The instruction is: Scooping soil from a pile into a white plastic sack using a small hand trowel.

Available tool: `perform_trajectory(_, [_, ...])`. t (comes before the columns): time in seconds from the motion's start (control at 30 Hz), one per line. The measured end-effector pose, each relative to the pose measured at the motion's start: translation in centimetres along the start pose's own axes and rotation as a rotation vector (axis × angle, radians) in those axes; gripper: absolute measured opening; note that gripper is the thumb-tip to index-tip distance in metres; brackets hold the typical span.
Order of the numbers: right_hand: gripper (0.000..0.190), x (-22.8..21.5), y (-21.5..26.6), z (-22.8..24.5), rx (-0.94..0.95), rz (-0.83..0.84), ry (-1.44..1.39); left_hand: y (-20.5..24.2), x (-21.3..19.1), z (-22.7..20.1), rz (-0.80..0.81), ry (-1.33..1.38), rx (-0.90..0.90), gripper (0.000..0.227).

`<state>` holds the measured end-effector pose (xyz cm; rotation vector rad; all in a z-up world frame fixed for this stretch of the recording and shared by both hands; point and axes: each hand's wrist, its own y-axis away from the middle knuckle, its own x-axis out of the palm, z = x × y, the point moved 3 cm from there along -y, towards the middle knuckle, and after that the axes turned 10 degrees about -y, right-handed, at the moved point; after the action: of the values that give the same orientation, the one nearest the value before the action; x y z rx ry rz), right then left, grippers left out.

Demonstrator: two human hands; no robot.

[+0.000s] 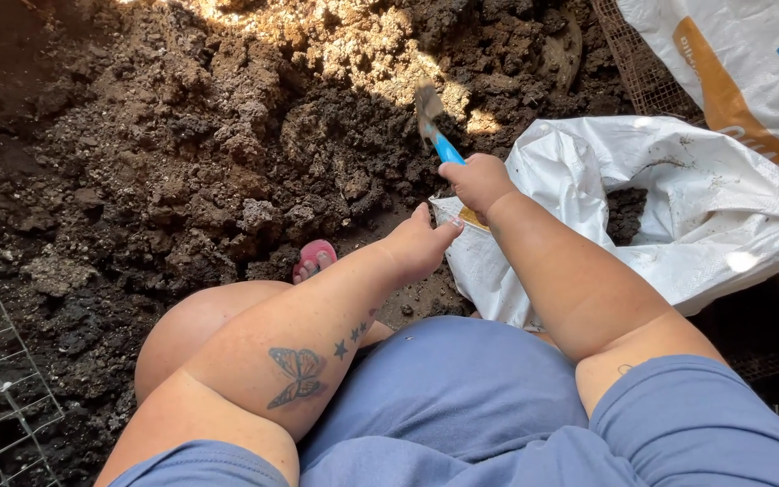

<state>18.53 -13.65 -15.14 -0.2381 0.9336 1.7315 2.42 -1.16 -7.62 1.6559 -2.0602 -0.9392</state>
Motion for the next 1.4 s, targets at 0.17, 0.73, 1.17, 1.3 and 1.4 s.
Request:
perform_trajectory(0.17, [0.029,1.9,-1.3,-0.4,-0.073,0.044,0.059,0.4,-0.3,-0.3,-0.009,0.064,-0.008,0.092])
perform_trajectory(0.73, [0.046,0.1,-1.5,4.4,-0.353,0.048,0.041,-1.0,0.2,0.4,-0.010,0.050,0.011,0.093])
perform_trajectory(1.17, [0.046,-2.4,-2.2,1.6,-0.149,0.036,0.222,0.0,-0.2,-0.4,0.000,0.088,-0.025,0.090])
perform_trajectory(1.3, [0.037,-2.2,-3.0,0.2,-0.127,0.088,0.237,0.9,-0.5,-1.1,0.012,0.072,-0.015,0.088])
perform_trajectory(1.4, [0.040,-1.6,-0.6,1.2,-0.152,0.138,0.296,1.2,-0.5,-1.2,0.000,0.071,-0.018,0.089])
